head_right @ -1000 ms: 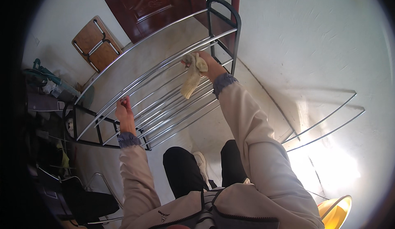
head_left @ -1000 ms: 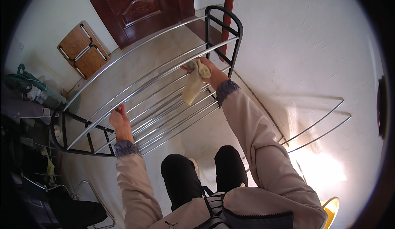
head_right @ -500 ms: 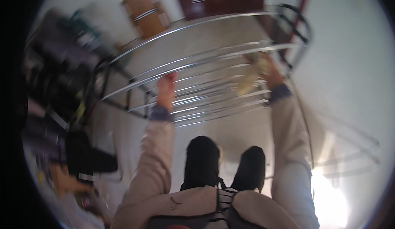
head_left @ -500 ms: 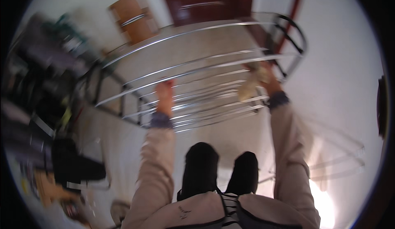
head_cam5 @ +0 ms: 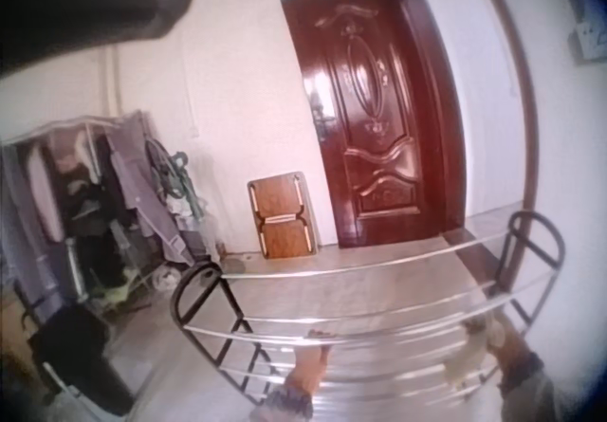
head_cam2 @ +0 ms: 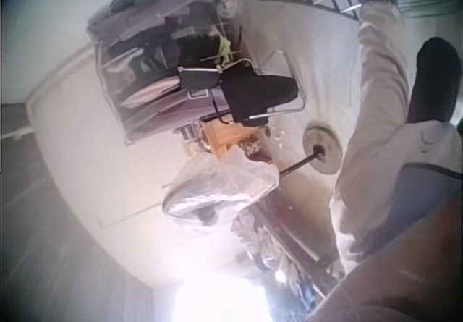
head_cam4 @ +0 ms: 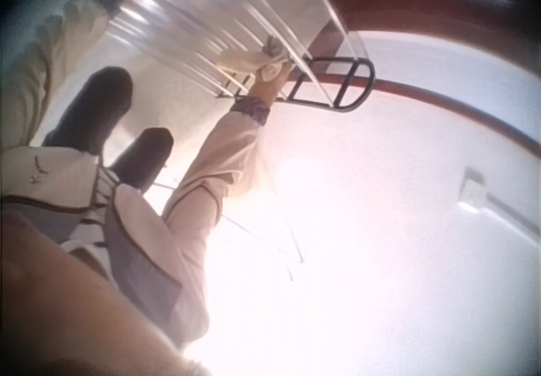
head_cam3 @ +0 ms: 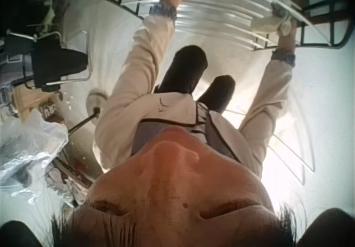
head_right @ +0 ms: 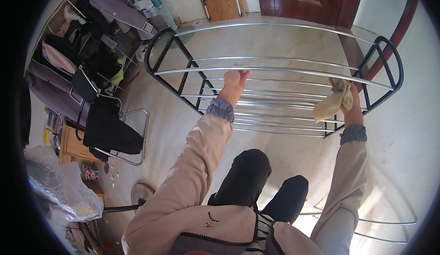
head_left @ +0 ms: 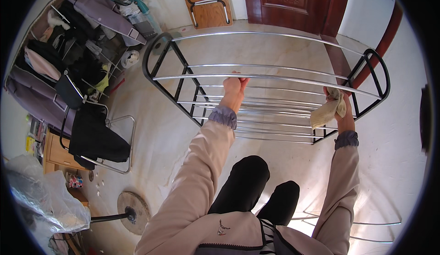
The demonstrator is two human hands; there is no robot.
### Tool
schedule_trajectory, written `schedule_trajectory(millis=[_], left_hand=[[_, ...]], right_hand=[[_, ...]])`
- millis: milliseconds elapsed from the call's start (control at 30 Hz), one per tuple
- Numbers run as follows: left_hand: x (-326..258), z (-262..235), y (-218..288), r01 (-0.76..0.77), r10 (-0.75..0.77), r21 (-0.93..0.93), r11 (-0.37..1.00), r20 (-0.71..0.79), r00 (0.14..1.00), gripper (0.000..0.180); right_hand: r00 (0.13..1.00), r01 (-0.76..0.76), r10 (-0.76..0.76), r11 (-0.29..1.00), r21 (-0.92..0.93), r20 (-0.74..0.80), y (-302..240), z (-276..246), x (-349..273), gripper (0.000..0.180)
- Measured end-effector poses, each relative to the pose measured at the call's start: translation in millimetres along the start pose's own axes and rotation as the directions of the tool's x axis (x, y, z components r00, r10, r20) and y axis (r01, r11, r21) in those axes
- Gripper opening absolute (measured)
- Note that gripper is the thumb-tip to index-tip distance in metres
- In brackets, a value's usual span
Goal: The person assembles a metal drying rack by inserting horizontal metal rods into the frame and wiping them with a cloth. The person handles the rods one at a time, inserts them into the rack, and occasionally wipes the rods and frame.
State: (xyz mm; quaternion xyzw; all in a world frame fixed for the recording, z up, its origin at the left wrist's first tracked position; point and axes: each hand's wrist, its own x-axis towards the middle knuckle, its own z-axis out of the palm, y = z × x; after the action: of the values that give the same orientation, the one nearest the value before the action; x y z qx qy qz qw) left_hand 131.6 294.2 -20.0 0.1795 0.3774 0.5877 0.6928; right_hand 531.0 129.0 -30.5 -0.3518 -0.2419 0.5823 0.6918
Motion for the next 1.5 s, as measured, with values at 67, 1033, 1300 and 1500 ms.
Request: schedule_trajectory(millis=[67, 1033, 1300, 1500], left_hand=[[1.2, -0.9, 0.3, 0.012, -0.013, 0.009, 1.000, 0.013, 1.000, 0.023], [-63.0, -28.1, 58.5, 0.001, -0.006, 0.161, 0.987, 0.031, 0.999, 0.031], [-162.1, -207.9, 157.7, -0.101, -0.140, 0.409, 0.907, 0.520, 0.843, 0.016], [-96.1, -340.2, 244.2, -0.179, 0.102, 0.211, 0.961, 0.330, 0.938, 0.036]], right_hand=[[0.999, 0.015, -0.015, 1.000, -0.002, -0.039, -0.7, 5.6, -3.7, 0.030], [0.930, 0.078, -0.163, 0.963, -0.259, -0.329, -46.2, -13.9, -207.6, 0.045], [0.920, -0.041, -0.279, 0.633, -0.773, -0.277, -82.0, -84.4, -187.4, 0.050], [0.948, -0.134, -0.204, 0.438, -0.889, -0.244, -106.7, -118.7, -120.1, 0.048]])
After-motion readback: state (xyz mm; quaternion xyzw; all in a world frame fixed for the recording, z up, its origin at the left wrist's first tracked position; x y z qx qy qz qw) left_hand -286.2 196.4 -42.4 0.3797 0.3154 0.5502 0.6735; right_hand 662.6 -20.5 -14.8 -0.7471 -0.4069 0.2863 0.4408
